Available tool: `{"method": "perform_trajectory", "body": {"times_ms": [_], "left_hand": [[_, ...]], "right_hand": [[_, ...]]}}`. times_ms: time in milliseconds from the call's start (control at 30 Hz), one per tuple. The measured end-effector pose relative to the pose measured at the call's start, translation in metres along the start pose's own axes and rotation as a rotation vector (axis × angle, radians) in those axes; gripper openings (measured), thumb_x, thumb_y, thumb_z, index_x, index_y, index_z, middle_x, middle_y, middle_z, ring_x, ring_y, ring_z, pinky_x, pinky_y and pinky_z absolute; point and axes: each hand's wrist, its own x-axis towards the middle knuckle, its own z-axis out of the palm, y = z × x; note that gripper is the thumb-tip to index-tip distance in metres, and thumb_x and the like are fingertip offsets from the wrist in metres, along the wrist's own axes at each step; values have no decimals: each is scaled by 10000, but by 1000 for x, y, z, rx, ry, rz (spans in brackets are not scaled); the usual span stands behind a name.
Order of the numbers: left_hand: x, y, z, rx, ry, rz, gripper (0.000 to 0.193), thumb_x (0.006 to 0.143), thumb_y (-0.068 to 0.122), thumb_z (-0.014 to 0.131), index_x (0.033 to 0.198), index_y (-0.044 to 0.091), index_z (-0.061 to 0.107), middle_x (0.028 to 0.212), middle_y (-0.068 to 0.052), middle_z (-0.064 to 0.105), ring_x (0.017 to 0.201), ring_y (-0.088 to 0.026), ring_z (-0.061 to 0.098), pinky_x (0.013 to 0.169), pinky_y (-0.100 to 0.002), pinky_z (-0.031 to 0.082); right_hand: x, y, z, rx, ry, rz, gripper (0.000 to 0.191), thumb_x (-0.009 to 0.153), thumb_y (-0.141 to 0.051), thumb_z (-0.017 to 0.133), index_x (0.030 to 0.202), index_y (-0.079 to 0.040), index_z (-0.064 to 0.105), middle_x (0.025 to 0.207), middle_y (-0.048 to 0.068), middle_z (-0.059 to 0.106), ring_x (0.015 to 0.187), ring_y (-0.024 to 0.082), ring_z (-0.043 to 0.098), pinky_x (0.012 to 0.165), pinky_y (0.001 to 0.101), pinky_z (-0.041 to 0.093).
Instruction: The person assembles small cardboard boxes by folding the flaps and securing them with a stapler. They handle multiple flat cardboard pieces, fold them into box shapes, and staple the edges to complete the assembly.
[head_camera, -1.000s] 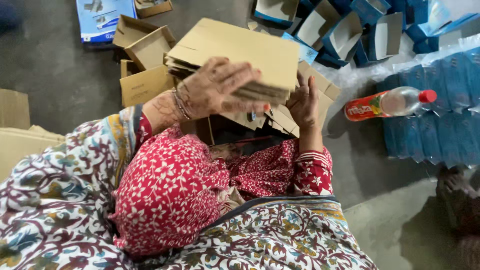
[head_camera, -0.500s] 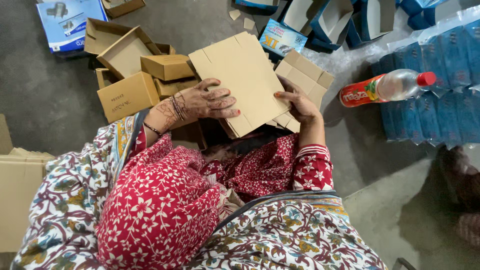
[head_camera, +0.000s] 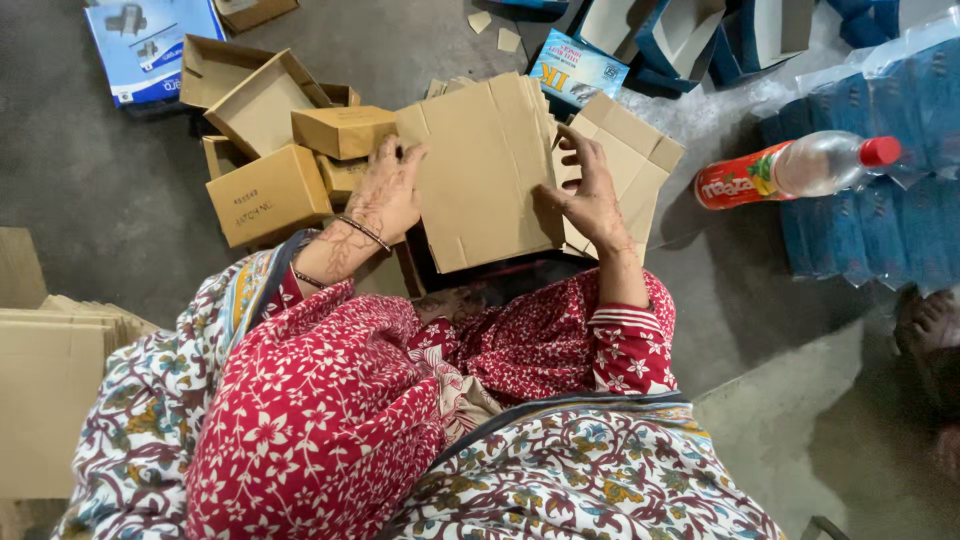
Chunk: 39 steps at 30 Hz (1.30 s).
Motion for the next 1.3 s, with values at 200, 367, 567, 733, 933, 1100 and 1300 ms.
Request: {"method": "perform_trajectory", "body": {"times_ms": [200, 367, 567, 733, 933, 1100, 1300], "left_hand": [[-1, -2, -4, -422, -42, -194, 498, 856, 145, 738, 1321, 95, 567, 1150, -163, 603, 944, -265, 671, 892, -398, 545], [8, 2, -7, -459, 31, -134, 461, 828, 150, 772, 1255, 105, 606, 1084, -132, 638, 871, -240, 686, 819, -382, 560], [22, 8, -16, -324, 113, 5, 416, 847, 158, 801, 1210, 95, 609, 1028, -141, 687, 910, -286, 679, 818, -406, 550], [26, 14, -24, -335, 46, -90, 384, 870, 178, 776, 1212, 89, 626, 934, -153, 701, 784, -278, 704, 731, -405, 561], [31, 18, -25, -354, 77, -125, 246, 896, 196, 767, 1104, 79, 707, 879, -143, 737, 786, -229, 744, 732, -348, 586], [36, 12, -24, -503, 113, -131, 234, 894, 196, 780, 1080, 80, 699, 923, -93, 751, 833, -177, 769, 737, -314, 600], [45, 12, -15, -471, 122, -149, 288, 843, 198, 809, 1077, 86, 684, 954, -88, 734, 847, -186, 749, 769, -321, 607]], "right_hand": [[-1, 4, 8, -50, 49, -38, 602, 827, -101, 787, 1404, -113, 619, 1156, 85, 634, 1007, 175, 644, 830, 313, 592], [0, 6, 6, 24, 82, 113, 619, 814, -99, 793, 1405, -116, 610, 998, 57, 660, 873, 141, 641, 784, 305, 578], [0, 3, 3, 44, 124, 144, 532, 857, -102, 773, 1371, -120, 639, 875, 33, 688, 770, 95, 645, 715, 279, 574], [0, -3, 2, -33, 191, 129, 431, 892, -100, 755, 1317, -116, 681, 799, 27, 720, 690, 97, 646, 685, 284, 556], [-2, -7, 0, -74, 248, 94, 310, 942, -115, 734, 1252, -120, 723, 791, 43, 727, 692, 101, 673, 676, 287, 562], [-2, -14, -1, -119, 268, 120, 325, 938, -97, 720, 1262, -127, 717, 761, 59, 711, 657, 127, 662, 666, 302, 554], [0, -16, 2, -146, 262, 89, 350, 928, -92, 733, 1275, -125, 706, 762, 72, 706, 656, 136, 660, 663, 308, 551]]}}
